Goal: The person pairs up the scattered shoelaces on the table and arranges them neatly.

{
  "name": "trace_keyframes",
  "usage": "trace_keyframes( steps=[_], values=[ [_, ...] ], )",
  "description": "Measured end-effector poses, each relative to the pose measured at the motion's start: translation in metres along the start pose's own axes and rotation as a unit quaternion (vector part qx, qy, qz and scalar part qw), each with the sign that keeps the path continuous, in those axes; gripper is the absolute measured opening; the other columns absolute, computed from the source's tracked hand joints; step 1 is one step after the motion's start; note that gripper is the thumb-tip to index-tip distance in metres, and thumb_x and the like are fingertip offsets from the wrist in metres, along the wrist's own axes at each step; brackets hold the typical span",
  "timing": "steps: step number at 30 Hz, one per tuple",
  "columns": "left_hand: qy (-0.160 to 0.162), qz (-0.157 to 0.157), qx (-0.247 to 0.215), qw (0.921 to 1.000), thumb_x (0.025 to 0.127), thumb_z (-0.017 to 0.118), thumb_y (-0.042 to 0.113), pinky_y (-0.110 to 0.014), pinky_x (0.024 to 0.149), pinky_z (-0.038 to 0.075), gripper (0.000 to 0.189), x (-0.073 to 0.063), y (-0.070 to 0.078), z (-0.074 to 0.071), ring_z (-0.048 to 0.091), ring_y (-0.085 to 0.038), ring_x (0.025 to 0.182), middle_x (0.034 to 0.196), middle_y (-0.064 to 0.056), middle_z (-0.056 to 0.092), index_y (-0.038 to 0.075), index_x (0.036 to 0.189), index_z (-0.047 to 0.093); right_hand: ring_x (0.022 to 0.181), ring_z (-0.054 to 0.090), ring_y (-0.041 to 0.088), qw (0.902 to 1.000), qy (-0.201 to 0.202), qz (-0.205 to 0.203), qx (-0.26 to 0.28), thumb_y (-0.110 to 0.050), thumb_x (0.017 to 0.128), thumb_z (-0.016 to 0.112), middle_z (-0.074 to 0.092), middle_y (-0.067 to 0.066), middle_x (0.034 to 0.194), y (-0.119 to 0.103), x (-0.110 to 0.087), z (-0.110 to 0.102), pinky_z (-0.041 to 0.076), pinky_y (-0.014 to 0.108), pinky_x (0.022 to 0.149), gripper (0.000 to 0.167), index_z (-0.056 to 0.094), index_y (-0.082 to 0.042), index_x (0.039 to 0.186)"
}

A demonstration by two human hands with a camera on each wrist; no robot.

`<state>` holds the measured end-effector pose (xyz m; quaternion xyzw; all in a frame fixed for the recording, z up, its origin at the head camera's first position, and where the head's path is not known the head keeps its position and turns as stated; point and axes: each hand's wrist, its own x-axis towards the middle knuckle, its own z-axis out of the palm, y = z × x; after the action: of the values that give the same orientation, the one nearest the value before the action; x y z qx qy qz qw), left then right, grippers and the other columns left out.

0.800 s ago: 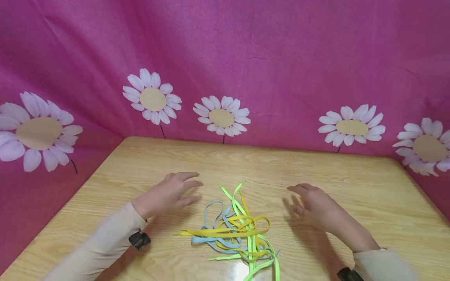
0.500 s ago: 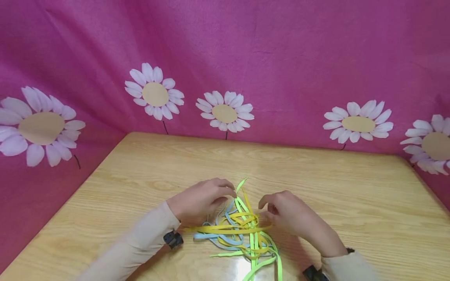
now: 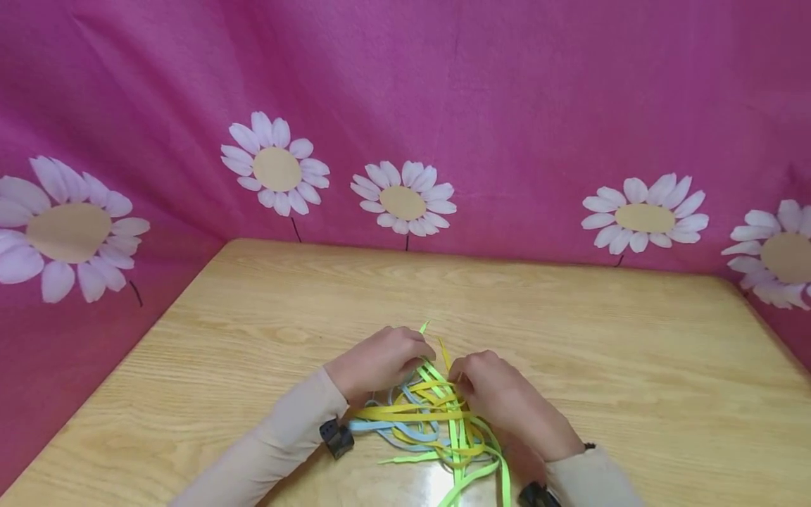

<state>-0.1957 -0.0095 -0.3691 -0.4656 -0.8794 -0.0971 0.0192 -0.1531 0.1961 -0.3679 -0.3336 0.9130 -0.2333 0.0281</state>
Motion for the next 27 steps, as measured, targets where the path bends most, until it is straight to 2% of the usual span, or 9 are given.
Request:
trace_keyframes(
  steps=[3, 8, 12, 16, 20, 23, 27],
  values=[
    [0.000, -0.007, 0.007, 1.0000, 0.093, 0.063, 0.008, -0.022, 0.076, 0.050, 0.017, -0.001, -0.002, -0.001, 0.064, -0.008, 0.088, 0.097, 0.004, 0.070, 0.016, 0.102, 0.074, 0.064, 0.050, 0.000, 0.9997, -0.009, 0.024, 0.004, 0.002, 0.087, 0.064, 0.065, -0.006, 0.076, -0.001, 0.000, -0.001, 0.045, 0.022, 0.057, 0.012, 0.071, -0.007, 0.087],
    [-0.021, -0.021, 0.005, 0.9996, 0.088, 0.070, 0.008, -0.021, 0.073, 0.049, 0.014, -0.002, -0.005, 0.000, 0.061, -0.004, 0.082, 0.090, 0.007, 0.069, 0.019, 0.095, 0.076, 0.059, 0.047, -0.002, 0.9982, -0.032, 0.045, 0.023, -0.004, 0.089, 0.065, 0.062, -0.008, 0.072, -0.004, -0.001, -0.001, 0.042, 0.021, 0.055, 0.008, 0.071, -0.009, 0.087],
    [-0.035, -0.039, -0.007, 0.9986, 0.084, 0.072, 0.003, -0.020, 0.069, 0.047, 0.015, -0.005, -0.006, -0.001, 0.058, -0.005, 0.077, 0.084, 0.007, 0.067, 0.018, 0.087, 0.074, 0.058, 0.046, 0.000, 0.9942, -0.073, 0.066, 0.043, -0.007, 0.086, 0.071, 0.057, -0.011, 0.067, -0.006, -0.003, -0.003, 0.042, 0.022, 0.054, 0.005, 0.070, -0.012, 0.086],
    [-0.039, -0.046, -0.016, 0.9981, 0.082, 0.069, -0.001, -0.020, 0.066, 0.045, 0.017, -0.008, -0.007, -0.004, 0.056, -0.007, 0.074, 0.080, 0.006, 0.064, 0.015, 0.082, 0.071, 0.059, 0.049, 0.003, 0.9887, -0.106, 0.084, 0.064, -0.012, 0.081, 0.078, 0.056, -0.011, 0.067, -0.008, -0.004, -0.005, 0.044, 0.024, 0.057, 0.010, 0.069, -0.014, 0.087],
    [-0.032, -0.029, -0.024, 0.9988, 0.085, 0.067, 0.001, -0.019, 0.067, 0.045, 0.014, -0.010, -0.008, -0.008, 0.055, -0.006, 0.074, 0.083, 0.005, 0.065, 0.014, 0.087, 0.072, 0.055, 0.045, 0.003, 0.9876, -0.102, 0.089, 0.078, -0.019, 0.084, 0.076, 0.054, -0.010, 0.064, -0.009, -0.004, -0.005, 0.041, 0.023, 0.055, 0.011, 0.069, -0.014, 0.091],
    [-0.027, -0.019, -0.048, 0.9983, 0.089, 0.068, 0.009, -0.017, 0.066, 0.045, 0.007, -0.010, -0.009, -0.015, 0.054, -0.005, 0.072, 0.086, 0.004, 0.066, 0.012, 0.093, 0.072, 0.051, 0.039, 0.003, 0.9870, -0.089, 0.089, 0.100, -0.027, 0.091, 0.068, 0.050, -0.011, 0.060, -0.009, -0.003, -0.004, 0.035, 0.022, 0.050, 0.014, 0.069, -0.013, 0.094],
    [-0.027, -0.019, -0.077, 0.9965, 0.090, 0.069, 0.015, -0.017, 0.063, 0.043, 0.010, -0.011, -0.007, -0.028, 0.052, -0.005, 0.067, 0.085, 0.004, 0.065, 0.010, 0.098, 0.072, 0.046, 0.035, 0.003, 0.9839, -0.067, 0.083, 0.143, -0.029, 0.099, 0.056, 0.043, -0.010, 0.055, -0.007, -0.003, -0.002, 0.031, 0.021, 0.047, 0.022, 0.070, -0.012, 0.092]
  ],
)
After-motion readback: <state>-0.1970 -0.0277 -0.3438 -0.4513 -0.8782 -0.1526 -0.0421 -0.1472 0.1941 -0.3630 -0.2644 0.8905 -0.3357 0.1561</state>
